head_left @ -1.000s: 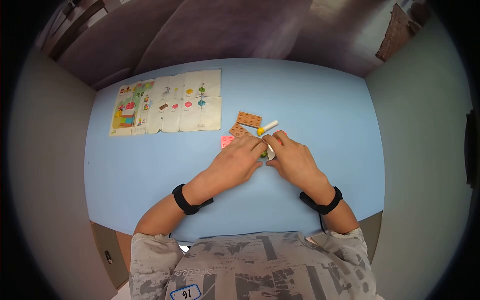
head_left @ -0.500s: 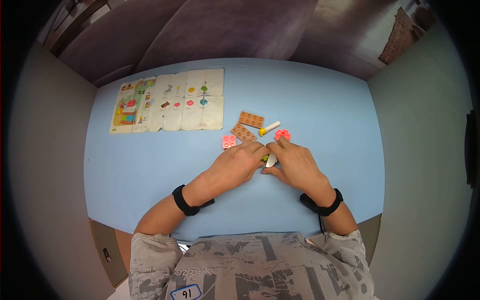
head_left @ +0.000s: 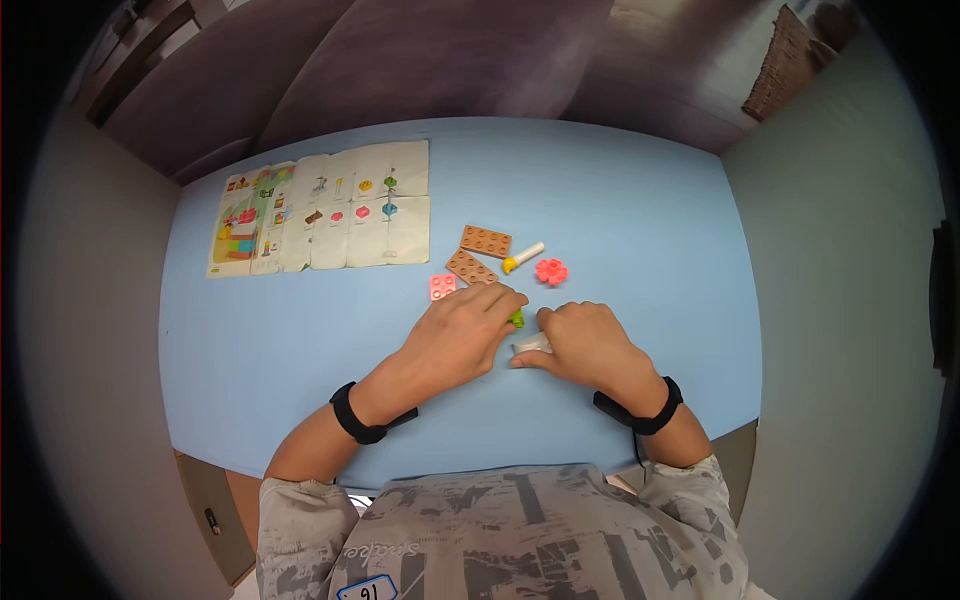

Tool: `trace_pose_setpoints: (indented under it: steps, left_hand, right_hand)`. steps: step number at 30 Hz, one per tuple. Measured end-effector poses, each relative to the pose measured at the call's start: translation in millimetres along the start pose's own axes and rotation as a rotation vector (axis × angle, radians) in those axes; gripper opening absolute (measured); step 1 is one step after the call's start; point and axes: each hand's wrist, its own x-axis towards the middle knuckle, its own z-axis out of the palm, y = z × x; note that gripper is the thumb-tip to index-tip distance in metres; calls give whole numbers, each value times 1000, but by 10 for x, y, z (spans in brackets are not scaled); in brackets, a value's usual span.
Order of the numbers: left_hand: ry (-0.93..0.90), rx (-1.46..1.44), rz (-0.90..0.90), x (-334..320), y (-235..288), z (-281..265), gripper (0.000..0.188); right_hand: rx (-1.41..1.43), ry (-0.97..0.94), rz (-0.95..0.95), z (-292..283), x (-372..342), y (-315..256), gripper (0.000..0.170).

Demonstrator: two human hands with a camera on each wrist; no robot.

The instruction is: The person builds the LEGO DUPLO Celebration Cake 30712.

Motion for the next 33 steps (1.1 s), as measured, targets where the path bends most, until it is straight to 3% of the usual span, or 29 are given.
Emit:
trace_pose_setpoints:
  steps: [5, 11, 17, 20, 23, 29, 33]
  left_hand:
    - [40, -4, 17, 12, -1, -32, 32]
    - [-14, -272, -224, 148, 84, -71, 34]
    - [6, -405, -249, 266, 96, -79, 37]
    - [38, -292, -227, 197, 123, -79, 42]
    - [73, 308, -31, 49, 175, -240, 47]
    - [-97, 460, -103, -247, 95, 60, 45]
    - [-92, 390, -127, -275, 27, 128, 39]
  right_hand:
    - [12, -1, 20, -66, -23, -50, 70]
    - [149, 478, -118, -294, -4, -210, 55]
    - [167, 427, -101, -324, -2, -114, 42]
    - [165, 432, -105, -305, -17, -91, 36]
    - [171, 426, -69, -348, -64, -21, 33]
    - [162, 299, -79, -328, -43, -70, 34]
    - [167, 245, -75, -332, -47, -115, 34]
